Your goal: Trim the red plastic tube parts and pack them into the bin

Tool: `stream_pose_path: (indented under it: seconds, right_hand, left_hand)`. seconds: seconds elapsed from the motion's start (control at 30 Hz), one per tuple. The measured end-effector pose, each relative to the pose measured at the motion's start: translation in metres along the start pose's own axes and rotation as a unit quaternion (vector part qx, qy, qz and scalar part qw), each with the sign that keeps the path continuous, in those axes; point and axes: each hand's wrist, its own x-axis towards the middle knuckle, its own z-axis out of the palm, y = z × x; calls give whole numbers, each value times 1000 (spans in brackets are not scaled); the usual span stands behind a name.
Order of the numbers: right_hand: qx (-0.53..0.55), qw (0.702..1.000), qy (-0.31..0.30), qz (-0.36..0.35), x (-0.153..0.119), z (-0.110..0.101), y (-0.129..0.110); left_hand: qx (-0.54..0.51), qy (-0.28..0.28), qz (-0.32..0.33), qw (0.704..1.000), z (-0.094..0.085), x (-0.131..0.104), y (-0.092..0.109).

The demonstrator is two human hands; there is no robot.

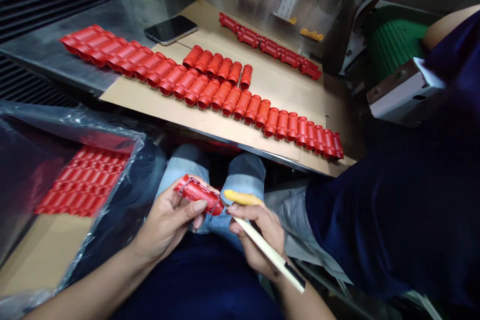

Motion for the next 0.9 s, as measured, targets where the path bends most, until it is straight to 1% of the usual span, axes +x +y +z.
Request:
stream_pose_path:
  seconds: [0.07,0.17,0.23,0.3,0.37,0.43,0.5,0.53,0.57,0.6,0.63,0.73,0.8,0.9]
  right_hand:
    - [-18,998,-46,-29,4,-6,3]
    - [-97,982,-114,-117,10,-14,5]
    - [-133,971,-149,-131,11,-17,6]
    - [-118,975,-147,-117,10,-18,9]
    - [-88,983,-121,-107,8,-17,12]
    - [-49,992,-93,-73,6,-14,16]
    - [29,998,-61,8,7,-10,17]
    - [84,994,-42,61,8,-8,17]
    - [138,984,-26,109,10,-5,16]
    - [184,972,-11,143,12,-2,16]
    - [221,961,3,166,14,1,16]
    - [292,934,30,203,21,7,16]
    - [341,909,41,235,24,10,17]
    - [407,862,56,297,28,13,16]
  left_hand:
    - [12,12,4,1000,1,1,0]
    - [7,18,3,1000,2,3,1]
    - [5,9,-2,1000,3,5,1]
    - [8,-1,-10,1000,3,5,1]
    - [13,-8,-20,1000,6,4,3]
    - [17,-7,-25,1000,9,2,5]
    - [24,-1,-22,999,11,0,6]
    - [31,-1,-20,999,11,0,5]
    - [41,-4,-17,999,10,0,5]
    - [51,-11,-15,999,8,0,4]
    - [61,-19,-13,998,6,0,2]
    - [79,-36,2,996,0,1,-2]
    - [88,-28,20,996,-2,1,-3]
    - [119,5,56,991,2,-1,-4]
